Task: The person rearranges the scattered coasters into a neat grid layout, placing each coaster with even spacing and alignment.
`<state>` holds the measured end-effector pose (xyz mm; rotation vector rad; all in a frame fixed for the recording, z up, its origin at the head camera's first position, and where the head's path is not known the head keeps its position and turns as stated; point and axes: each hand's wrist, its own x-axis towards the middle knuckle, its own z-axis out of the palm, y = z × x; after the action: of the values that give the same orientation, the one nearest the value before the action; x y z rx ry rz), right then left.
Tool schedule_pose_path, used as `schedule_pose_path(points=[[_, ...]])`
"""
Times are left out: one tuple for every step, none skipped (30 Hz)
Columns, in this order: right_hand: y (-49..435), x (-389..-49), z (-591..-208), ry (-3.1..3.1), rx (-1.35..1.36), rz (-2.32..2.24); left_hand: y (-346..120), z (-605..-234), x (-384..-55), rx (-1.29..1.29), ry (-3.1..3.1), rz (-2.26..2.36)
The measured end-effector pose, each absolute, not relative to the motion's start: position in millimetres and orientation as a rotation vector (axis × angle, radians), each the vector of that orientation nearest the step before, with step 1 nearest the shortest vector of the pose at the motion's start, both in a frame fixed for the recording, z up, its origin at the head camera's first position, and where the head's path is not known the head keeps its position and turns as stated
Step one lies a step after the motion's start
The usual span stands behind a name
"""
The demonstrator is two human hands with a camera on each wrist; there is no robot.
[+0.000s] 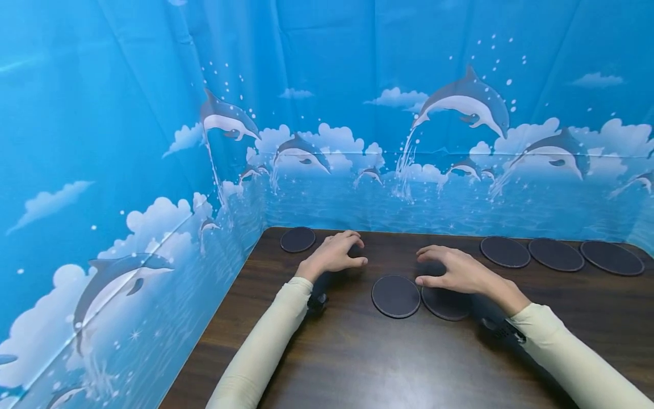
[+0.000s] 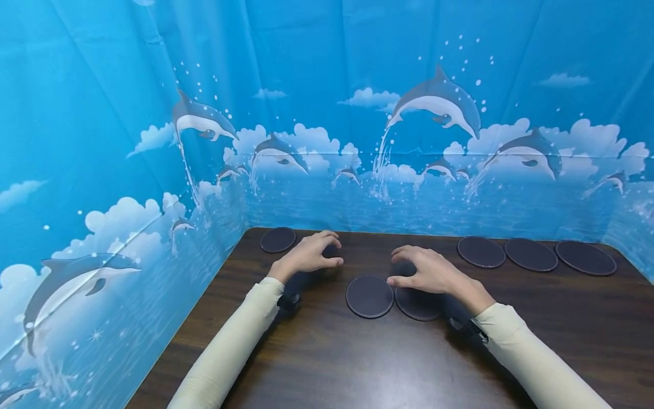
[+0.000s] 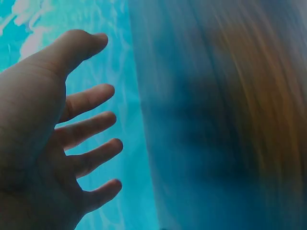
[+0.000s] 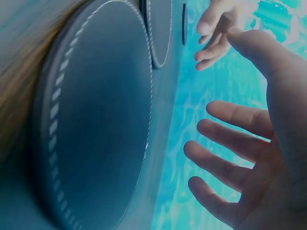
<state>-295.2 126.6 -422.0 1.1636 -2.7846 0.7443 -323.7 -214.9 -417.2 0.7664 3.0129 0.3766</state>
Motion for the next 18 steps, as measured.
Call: schedule_pose_path(points=[[123.3,-295.3,-422.6,-2.781,1.171,0.745,-219.9,-419.4,-324.7,0.741,3.019,0.384],[120.4,-295.7,-422.8,-2.777,1.174,0.744,-224.3,-420.3,-325.2,0.717,3.022,0.401],[117.9,-296.1,-422.5,-2.774,1.176,0.748,-228.1,-420.5,-325.8,0.695,3.027,0.409],[115.9,-296.8,-421.9,-2.770,1.175,0.747,-231.6,-420.2,-326.9,0.678,3.028,0.428],[114.3,-297.3,-421.0,-2.768,1.171,0.748,-234.5,-419.2,-327.9,0.666,3.026,0.458],[112.9,-297.9,-420.1,-2.767,1.168,0.751,-237.2,-418.2,-329.2,0.656,3.024,0.482],[111.8,-298.6,-419.1,-2.767,1.167,0.751,-239.7,-416.9,-330.4,0.649,3.021,0.514],[111.0,-299.3,-418.3,-2.769,1.165,0.749,-242.1,-415.3,-331.2,0.642,3.019,0.543],[110.4,-299.9,-417.6,-2.769,1.163,0.748,-244.5,-414.2,-332.5,0.636,3.020,0.564],[109.9,-301.1,-416.5,-2.766,1.164,0.748,-247.0,-412.4,-333.7,0.628,3.023,0.586],[109.5,-302.3,-415.6,-2.764,1.164,0.750,-249.5,-410.9,-334.7,0.617,3.027,0.602],[108.9,-303.6,-415.0,-2.763,1.167,0.752,-252.1,-409.9,-335.5,0.607,3.031,0.614],[108.6,-304.9,-414.6,-2.762,1.168,0.755,-254.6,-408.9,-335.9,0.594,3.033,0.629],[108.4,-306.1,-414.3,-2.761,1.171,0.758,-257.2,-408.7,-336.4,0.581,3.034,0.634],[108.4,-307.5,-414.2,-2.762,1.173,0.761,-259.7,-408.8,-336.7,0.570,3.030,0.647],[108.2,-309.0,-414.1,-2.764,1.174,0.768,-262.1,-409.4,-337.1,0.561,3.027,0.654],[108.2,-310.5,-414.1,-2.766,1.173,0.774,-264.2,-410.1,-337.6,0.553,3.022,0.658],[108.0,-312.2,-413.9,-2.767,1.172,0.783,-266.3,-410.9,-338.0,0.546,3.018,0.663]])
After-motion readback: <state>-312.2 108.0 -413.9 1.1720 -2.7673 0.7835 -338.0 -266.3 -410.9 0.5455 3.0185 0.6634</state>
